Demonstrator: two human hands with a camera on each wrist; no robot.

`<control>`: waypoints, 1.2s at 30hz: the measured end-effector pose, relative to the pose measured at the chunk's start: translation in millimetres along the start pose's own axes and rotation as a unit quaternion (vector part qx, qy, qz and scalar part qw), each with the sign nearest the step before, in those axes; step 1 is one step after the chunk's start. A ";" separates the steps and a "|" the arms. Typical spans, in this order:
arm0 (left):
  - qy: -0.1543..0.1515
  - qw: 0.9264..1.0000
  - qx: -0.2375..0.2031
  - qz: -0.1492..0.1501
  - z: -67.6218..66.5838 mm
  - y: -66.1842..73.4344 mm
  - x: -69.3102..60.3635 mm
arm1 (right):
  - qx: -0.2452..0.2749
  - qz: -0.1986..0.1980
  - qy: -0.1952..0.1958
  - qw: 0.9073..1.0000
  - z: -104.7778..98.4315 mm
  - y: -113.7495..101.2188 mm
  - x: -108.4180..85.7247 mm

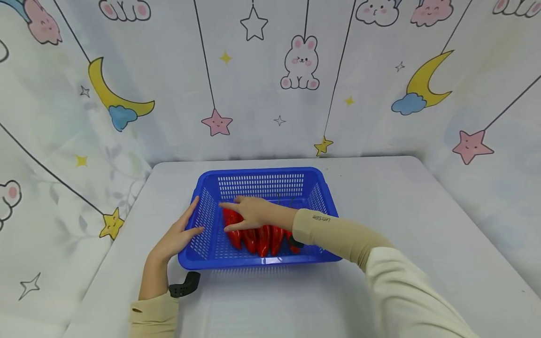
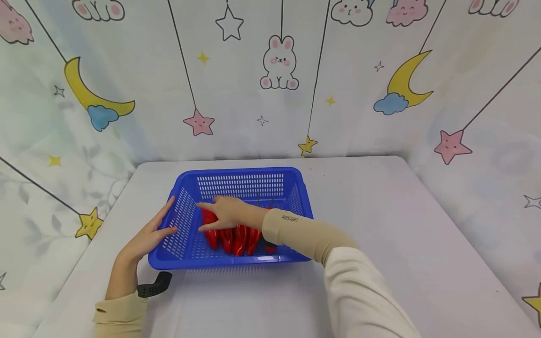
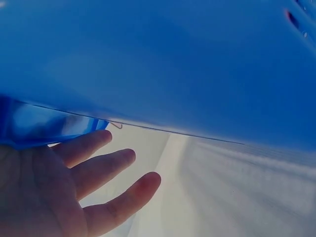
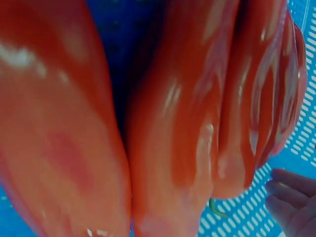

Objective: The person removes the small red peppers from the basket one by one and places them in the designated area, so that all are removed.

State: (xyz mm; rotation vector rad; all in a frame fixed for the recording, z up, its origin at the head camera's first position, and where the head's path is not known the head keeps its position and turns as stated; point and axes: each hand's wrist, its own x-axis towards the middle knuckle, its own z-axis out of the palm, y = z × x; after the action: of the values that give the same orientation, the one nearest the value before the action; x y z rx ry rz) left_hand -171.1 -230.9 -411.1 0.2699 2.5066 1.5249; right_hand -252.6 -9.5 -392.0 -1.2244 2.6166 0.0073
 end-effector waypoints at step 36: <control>0.003 1.000 -0.015 0.001 2.0 -0.5 -0.5 | -0.059 0.043 -0.042 0.996 26.3 -13.3 21.0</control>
State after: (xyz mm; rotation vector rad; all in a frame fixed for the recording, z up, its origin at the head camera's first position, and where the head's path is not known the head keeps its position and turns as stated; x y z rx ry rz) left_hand -170.1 -229.6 -412.4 0.2636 2.4866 1.5651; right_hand -249.6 -31.0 -421.0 -1.1218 2.6259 0.2275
